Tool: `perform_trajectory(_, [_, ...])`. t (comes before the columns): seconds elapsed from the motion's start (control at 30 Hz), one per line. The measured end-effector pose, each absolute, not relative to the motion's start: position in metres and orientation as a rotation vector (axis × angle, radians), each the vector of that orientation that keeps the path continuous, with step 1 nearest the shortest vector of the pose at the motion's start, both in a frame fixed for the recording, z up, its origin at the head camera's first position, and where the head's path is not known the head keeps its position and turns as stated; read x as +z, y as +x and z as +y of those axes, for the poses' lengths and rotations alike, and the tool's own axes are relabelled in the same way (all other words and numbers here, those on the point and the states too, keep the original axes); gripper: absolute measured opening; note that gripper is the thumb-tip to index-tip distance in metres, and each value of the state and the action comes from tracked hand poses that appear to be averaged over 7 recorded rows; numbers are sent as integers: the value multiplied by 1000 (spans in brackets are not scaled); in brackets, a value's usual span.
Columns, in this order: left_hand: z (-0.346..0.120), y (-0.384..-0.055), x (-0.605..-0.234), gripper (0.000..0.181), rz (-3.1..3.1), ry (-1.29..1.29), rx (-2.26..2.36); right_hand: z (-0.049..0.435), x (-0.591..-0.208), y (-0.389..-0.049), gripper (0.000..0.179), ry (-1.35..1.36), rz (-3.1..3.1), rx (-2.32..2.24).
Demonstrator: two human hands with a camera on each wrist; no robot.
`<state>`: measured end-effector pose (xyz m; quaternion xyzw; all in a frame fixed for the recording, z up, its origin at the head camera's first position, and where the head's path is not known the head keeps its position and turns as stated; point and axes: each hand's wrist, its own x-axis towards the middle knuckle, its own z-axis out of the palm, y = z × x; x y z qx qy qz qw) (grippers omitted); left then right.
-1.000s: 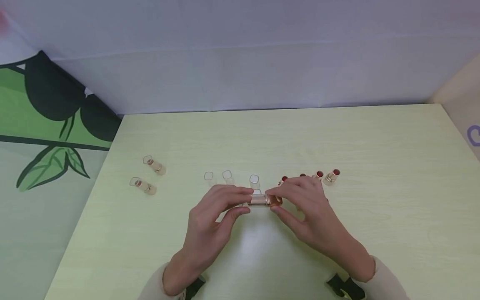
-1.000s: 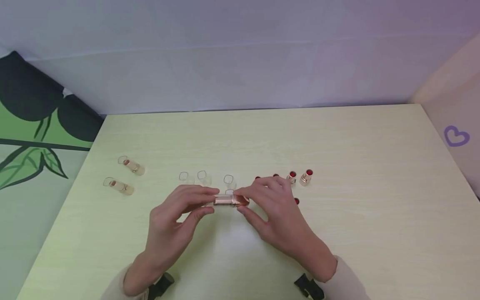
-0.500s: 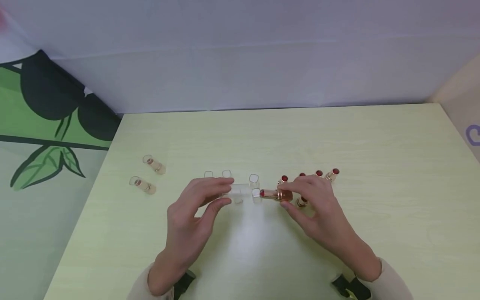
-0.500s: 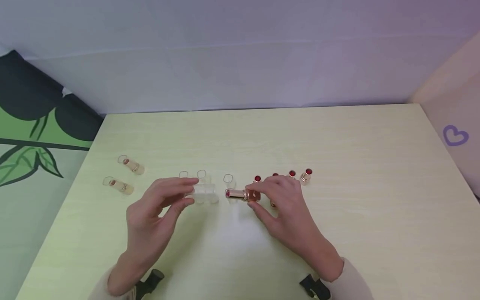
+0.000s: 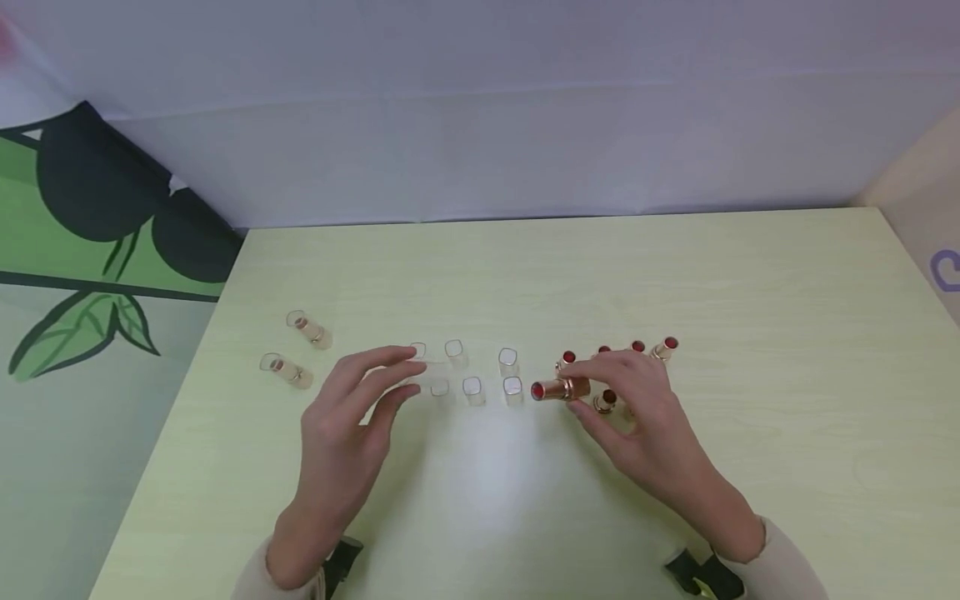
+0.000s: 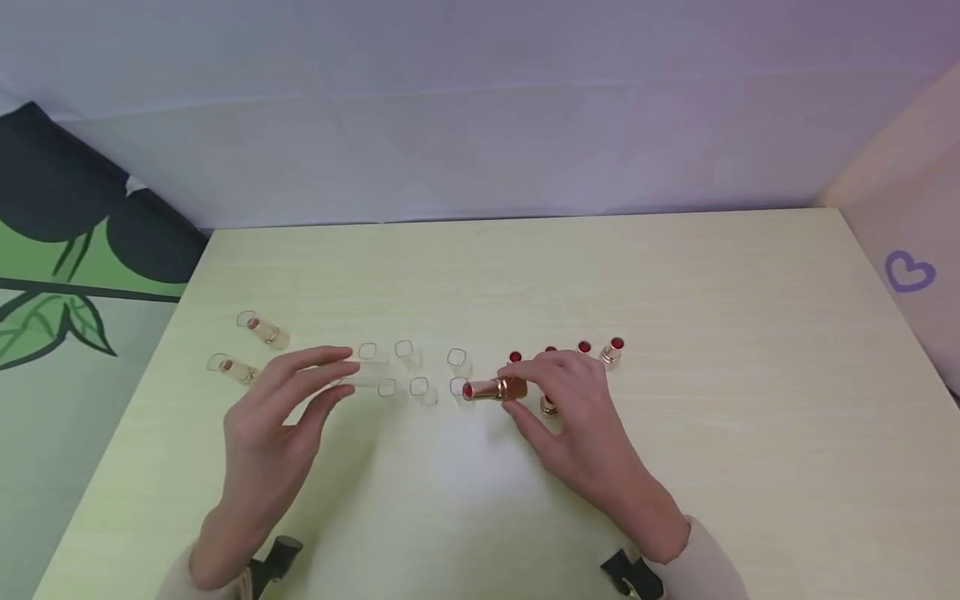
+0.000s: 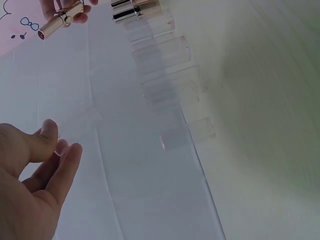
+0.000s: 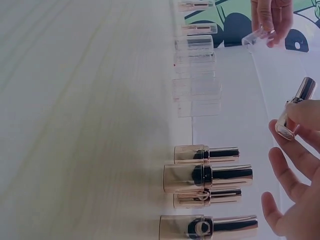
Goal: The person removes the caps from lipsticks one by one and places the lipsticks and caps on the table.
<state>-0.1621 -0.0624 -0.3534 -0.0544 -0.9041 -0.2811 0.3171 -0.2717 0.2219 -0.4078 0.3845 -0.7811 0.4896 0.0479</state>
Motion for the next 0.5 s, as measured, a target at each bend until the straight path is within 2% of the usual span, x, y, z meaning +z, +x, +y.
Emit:
perform_trajectory(0.33, [-72, -169, -369, 33, -2530, 48, -683, 227, -405, -293, 44, 1205, -2403, 1513])
perform_trajectory(0.5, [-74, -177, -382, 35, -2578, 90, -588, 229, -405, -306, 46, 1236, -2387, 1520])
